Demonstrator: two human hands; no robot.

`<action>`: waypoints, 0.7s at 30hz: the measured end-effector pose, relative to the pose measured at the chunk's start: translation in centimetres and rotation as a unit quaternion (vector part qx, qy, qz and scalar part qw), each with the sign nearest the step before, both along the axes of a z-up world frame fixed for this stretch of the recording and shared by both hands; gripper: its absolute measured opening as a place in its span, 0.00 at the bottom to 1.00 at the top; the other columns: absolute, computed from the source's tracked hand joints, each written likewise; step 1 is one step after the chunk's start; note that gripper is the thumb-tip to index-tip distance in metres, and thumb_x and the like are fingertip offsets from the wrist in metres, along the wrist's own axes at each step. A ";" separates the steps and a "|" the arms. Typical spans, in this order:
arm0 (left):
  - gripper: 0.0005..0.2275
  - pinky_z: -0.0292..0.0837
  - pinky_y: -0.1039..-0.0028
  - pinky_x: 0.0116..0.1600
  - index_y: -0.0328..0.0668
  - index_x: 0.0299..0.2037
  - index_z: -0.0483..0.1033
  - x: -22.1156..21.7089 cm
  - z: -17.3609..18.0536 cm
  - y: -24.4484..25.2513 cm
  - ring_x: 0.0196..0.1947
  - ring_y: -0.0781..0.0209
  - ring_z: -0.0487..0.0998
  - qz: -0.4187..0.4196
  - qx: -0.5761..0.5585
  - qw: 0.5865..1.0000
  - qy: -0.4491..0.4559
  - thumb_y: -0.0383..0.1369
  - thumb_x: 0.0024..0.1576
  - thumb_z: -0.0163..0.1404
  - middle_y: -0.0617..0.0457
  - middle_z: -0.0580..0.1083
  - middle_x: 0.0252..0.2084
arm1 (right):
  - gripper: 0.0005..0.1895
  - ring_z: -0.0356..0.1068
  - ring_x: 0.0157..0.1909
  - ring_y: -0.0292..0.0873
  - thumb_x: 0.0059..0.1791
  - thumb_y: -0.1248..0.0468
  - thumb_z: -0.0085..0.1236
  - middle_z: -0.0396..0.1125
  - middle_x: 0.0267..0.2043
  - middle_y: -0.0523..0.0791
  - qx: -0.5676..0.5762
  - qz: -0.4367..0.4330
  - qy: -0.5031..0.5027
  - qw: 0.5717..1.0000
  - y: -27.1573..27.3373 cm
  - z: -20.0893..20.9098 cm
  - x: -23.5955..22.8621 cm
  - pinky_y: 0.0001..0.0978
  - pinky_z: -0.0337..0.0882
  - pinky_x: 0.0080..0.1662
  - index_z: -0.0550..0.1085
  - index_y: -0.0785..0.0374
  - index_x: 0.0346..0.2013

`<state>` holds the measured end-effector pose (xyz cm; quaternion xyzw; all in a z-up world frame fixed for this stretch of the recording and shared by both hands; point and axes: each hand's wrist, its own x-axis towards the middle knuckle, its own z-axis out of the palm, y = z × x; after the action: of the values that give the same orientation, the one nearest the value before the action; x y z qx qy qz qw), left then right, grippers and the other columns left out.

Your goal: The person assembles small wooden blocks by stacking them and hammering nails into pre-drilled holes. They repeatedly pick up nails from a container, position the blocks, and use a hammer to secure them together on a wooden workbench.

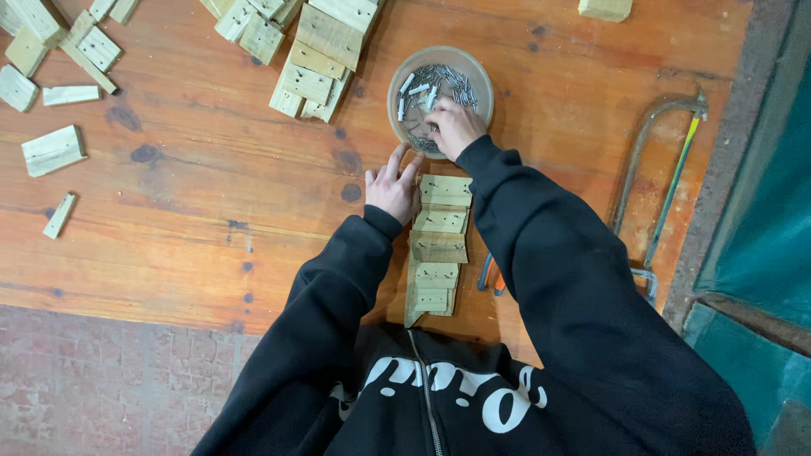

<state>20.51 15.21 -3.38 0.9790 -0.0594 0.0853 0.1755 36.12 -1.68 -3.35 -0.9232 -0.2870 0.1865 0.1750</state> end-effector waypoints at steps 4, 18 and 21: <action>0.29 0.63 0.65 0.45 0.63 0.61 0.72 0.2 0.5 0.1 0.42 0.58 0.82 -0.003 0.002 1.000 0.002 0.37 0.45 0.58 0.57 0.63 0.67 | 0.08 0.73 0.48 0.62 0.47 0.65 0.65 0.68 0.43 0.47 0.044 -0.007 0.008 0.999 -0.3 -1.1 0.3 0.54 0.76 0.46 0.79 0.56 0.40; 0.29 0.66 0.67 0.42 0.63 0.68 0.68 -0.6 2.1 -0.4 0.35 0.57 0.81 0.001 -0.152 0.988 -0.031 0.37 0.54 0.55 0.58 0.66 0.64 | 0.12 0.72 0.41 0.34 0.48 0.68 0.70 0.75 0.39 0.44 0.446 -0.224 0.153 0.853 -2.0 5.0 -7.7 0.25 0.74 0.46 0.79 0.62 0.45; 0.25 0.68 0.66 0.38 0.54 0.62 0.75 -2.0 1.6 -0.9 0.28 0.57 0.78 -0.029 -0.250 0.966 -0.064 0.42 0.52 0.59 0.58 0.74 0.49 | 0.13 0.72 0.41 0.34 0.47 0.69 0.69 0.76 0.39 0.46 0.481 -0.256 0.157 0.824 -3.3 7.0 -11.8 0.24 0.74 0.44 0.77 0.64 0.45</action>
<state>18.50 14.34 -1.81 0.8943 -0.0751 0.1544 0.4131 24.28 -4.96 3.65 -0.7208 -0.0623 0.1157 0.6806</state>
